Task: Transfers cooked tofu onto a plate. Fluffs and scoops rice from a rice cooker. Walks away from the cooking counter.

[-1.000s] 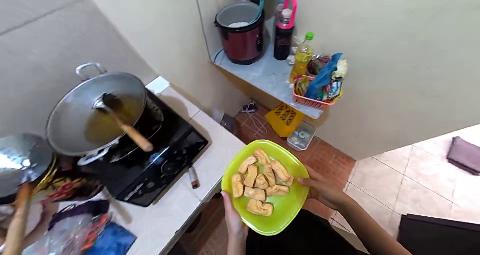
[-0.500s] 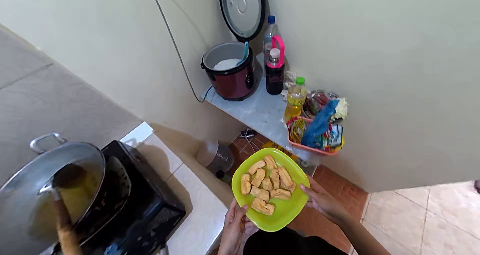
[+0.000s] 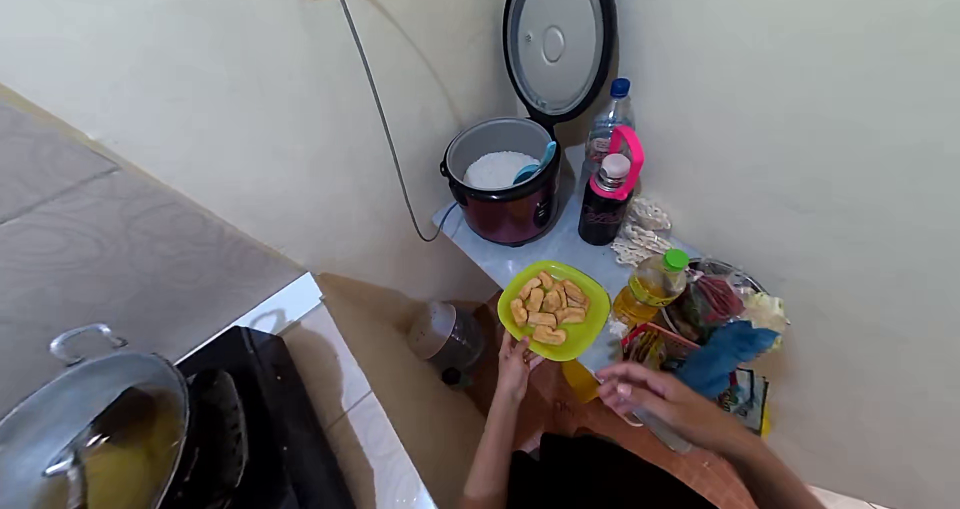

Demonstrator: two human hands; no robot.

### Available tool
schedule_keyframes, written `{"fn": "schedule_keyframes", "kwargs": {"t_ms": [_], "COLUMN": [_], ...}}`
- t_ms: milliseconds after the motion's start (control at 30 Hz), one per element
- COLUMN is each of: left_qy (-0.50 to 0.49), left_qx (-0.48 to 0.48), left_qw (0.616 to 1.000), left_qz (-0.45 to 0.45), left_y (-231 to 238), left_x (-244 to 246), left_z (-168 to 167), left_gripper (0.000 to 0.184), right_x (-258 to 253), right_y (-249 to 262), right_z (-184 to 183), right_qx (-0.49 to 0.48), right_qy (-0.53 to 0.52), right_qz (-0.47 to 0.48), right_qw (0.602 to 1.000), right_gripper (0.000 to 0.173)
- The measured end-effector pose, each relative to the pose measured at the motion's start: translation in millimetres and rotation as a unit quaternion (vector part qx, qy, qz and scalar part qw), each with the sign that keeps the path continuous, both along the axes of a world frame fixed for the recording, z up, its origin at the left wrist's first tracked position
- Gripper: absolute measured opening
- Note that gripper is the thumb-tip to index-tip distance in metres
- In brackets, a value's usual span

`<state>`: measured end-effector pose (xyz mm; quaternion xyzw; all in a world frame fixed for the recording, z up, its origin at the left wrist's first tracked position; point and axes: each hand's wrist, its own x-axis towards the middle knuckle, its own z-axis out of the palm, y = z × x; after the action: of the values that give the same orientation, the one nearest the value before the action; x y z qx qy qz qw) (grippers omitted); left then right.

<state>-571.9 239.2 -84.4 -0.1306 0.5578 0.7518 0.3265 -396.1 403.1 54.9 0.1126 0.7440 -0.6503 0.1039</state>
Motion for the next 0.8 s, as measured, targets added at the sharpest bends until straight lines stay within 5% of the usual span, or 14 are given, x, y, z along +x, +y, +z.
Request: {"fn": "schedule_keyframes", "kwargs": {"t_ms": [100, 233, 300, 400, 567, 733, 800], "left_qy": [-0.025, -0.041, -0.043, -0.015, 0.036, 0.208, 0.294], "left_qx": [0.005, -0.005, -0.018, -0.083, -0.183, -0.232, -0.230], "left_qw": [1.000, 0.999, 0.998, 0.992, 0.948, 0.941, 0.924], "left_qz": [0.004, -0.025, -0.043, -0.098, -0.258, -0.135, -0.080], "left_y": [24, 41, 48, 56, 44, 41, 46], "left_x": [-20, -42, -50, -69, -121, -185, -211], "left_z": [-7, -15, -16, -13, -4, 18, 25], "left_gripper": [0.055, 0.057, 0.060, 0.054, 0.074, 0.094, 0.107], "right_x": [-75, -216, -289, -371, -437, -474, -484], "right_y": [37, 62, 67, 75, 84, 99, 113], "right_z": [65, 93, 90, 73, 52, 44, 52], "right_qx": [0.333, 0.615, 0.665, 0.702, 0.718, 0.780, 0.776], "right_qy": [0.108, 0.272, 0.257, 0.097, -0.127, -0.152, -0.141], "right_qz": [0.081, 0.091, 0.114, 0.140, 0.226, 0.309, 0.318], "right_qw": [0.933, 0.734, 0.692, 0.692, 0.646, 0.523, 0.526], "right_gripper": [0.038, 0.026, 0.026, 0.024, 0.023, 0.024, 0.024]}}
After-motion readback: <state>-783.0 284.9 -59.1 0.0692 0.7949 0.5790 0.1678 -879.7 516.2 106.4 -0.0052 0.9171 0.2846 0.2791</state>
